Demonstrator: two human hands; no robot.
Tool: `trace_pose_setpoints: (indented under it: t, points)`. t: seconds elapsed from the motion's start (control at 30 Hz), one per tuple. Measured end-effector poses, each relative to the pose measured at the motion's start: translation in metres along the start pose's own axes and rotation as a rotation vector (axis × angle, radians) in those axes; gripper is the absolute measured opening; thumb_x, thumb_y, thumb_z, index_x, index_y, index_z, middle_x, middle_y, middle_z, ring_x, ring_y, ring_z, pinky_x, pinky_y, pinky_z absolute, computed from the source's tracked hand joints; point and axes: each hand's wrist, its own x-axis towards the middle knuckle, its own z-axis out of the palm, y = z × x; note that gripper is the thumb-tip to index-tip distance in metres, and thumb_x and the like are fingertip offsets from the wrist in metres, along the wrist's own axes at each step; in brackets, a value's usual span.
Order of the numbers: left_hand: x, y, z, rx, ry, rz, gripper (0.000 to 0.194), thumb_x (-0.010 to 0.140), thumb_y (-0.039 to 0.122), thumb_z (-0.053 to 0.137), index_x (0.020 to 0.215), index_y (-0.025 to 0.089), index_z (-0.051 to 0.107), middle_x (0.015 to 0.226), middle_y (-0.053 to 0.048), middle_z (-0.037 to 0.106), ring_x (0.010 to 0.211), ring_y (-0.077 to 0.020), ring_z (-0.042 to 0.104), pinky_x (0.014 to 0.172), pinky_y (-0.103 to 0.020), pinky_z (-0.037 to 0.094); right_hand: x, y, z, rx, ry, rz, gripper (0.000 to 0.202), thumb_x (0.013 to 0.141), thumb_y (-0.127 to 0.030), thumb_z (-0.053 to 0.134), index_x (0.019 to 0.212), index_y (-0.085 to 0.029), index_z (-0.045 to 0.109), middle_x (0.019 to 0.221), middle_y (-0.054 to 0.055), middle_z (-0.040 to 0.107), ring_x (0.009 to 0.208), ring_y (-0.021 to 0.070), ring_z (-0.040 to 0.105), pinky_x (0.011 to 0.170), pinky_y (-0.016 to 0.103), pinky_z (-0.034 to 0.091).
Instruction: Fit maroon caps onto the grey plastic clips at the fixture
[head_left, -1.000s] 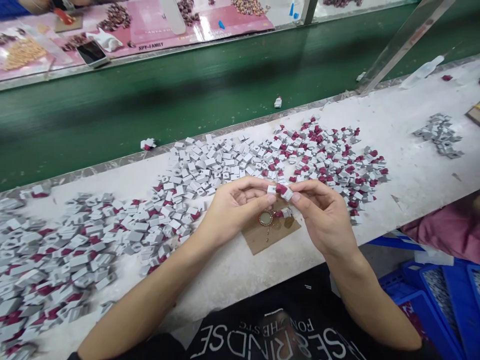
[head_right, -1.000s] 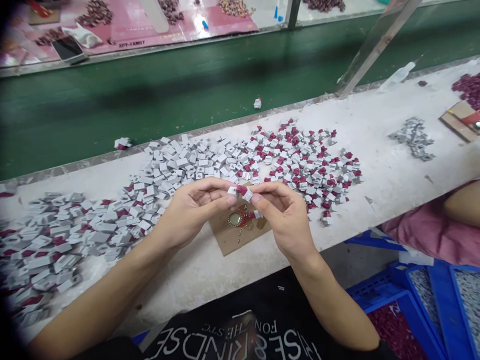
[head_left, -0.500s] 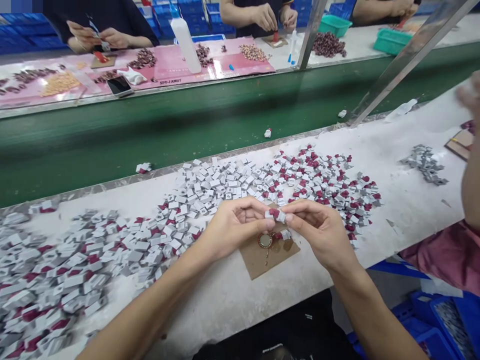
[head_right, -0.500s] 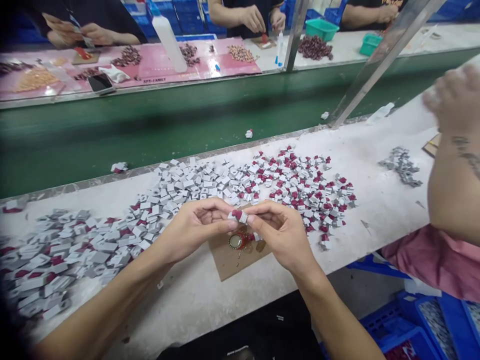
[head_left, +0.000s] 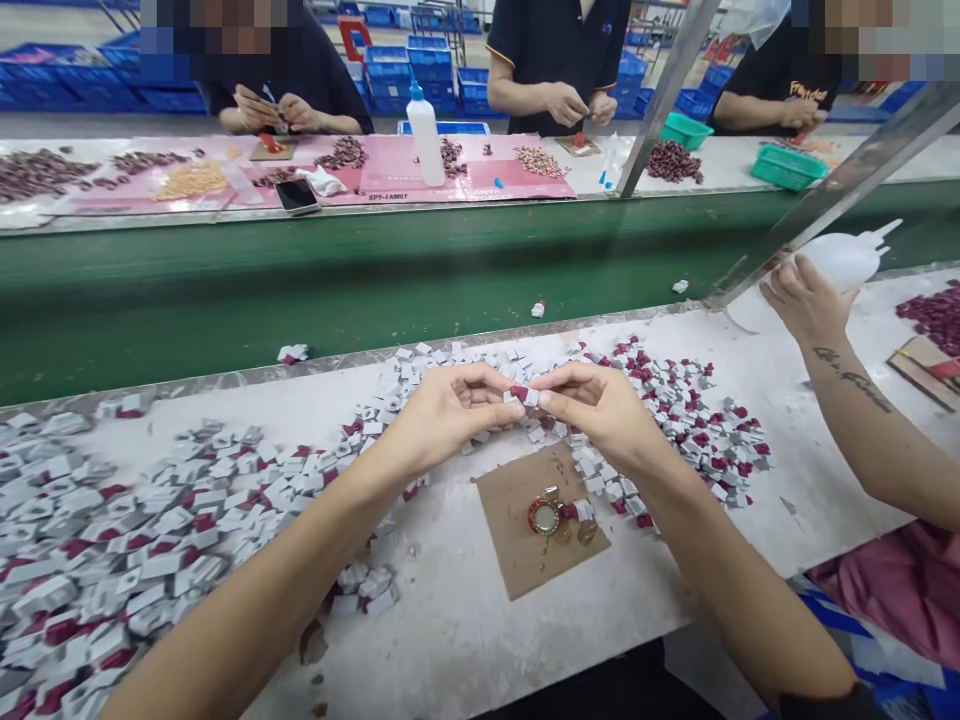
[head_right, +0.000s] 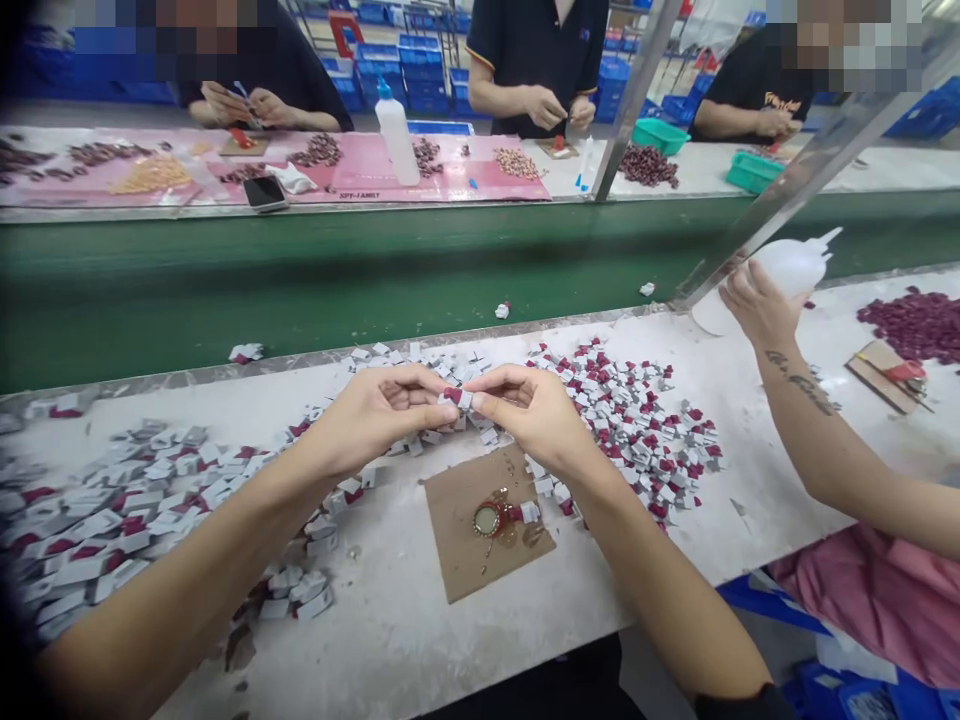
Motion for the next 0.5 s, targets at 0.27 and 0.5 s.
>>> trace_pose_setpoints:
  t: [0.27,0.5]
  points:
    - [0.001,0.008,-0.022,-0.071,0.055,0.044,0.029,0.070,0.030,0.106,0.090,0.021,0.088,0.088,-0.007,0.086,0.083,-0.0216,0.081,0.077,-0.033,0.065,0.022,-0.008,0.014,0.035,-0.039,-0.077,0.021,0.085,-0.042,0.101,0.096,-0.027,0.091,0.100,0.006,0.090,0.093,0.0235,0.084,0.087,0.041,0.070]
    - [0.003,0.015,-0.032,0.008,-0.018,0.003,0.022,0.069,0.028,0.104,0.084,0.022,0.088,0.081,-0.006,0.084,0.075,-0.0195,0.076,0.068,-0.030,0.060,0.027,-0.018,0.015,-0.092,-0.154,-0.076,0.023,0.087,-0.047,0.100,0.095,-0.028,0.092,0.098,0.007,0.088,0.091,0.0232,0.081,0.082,0.040,0.068]
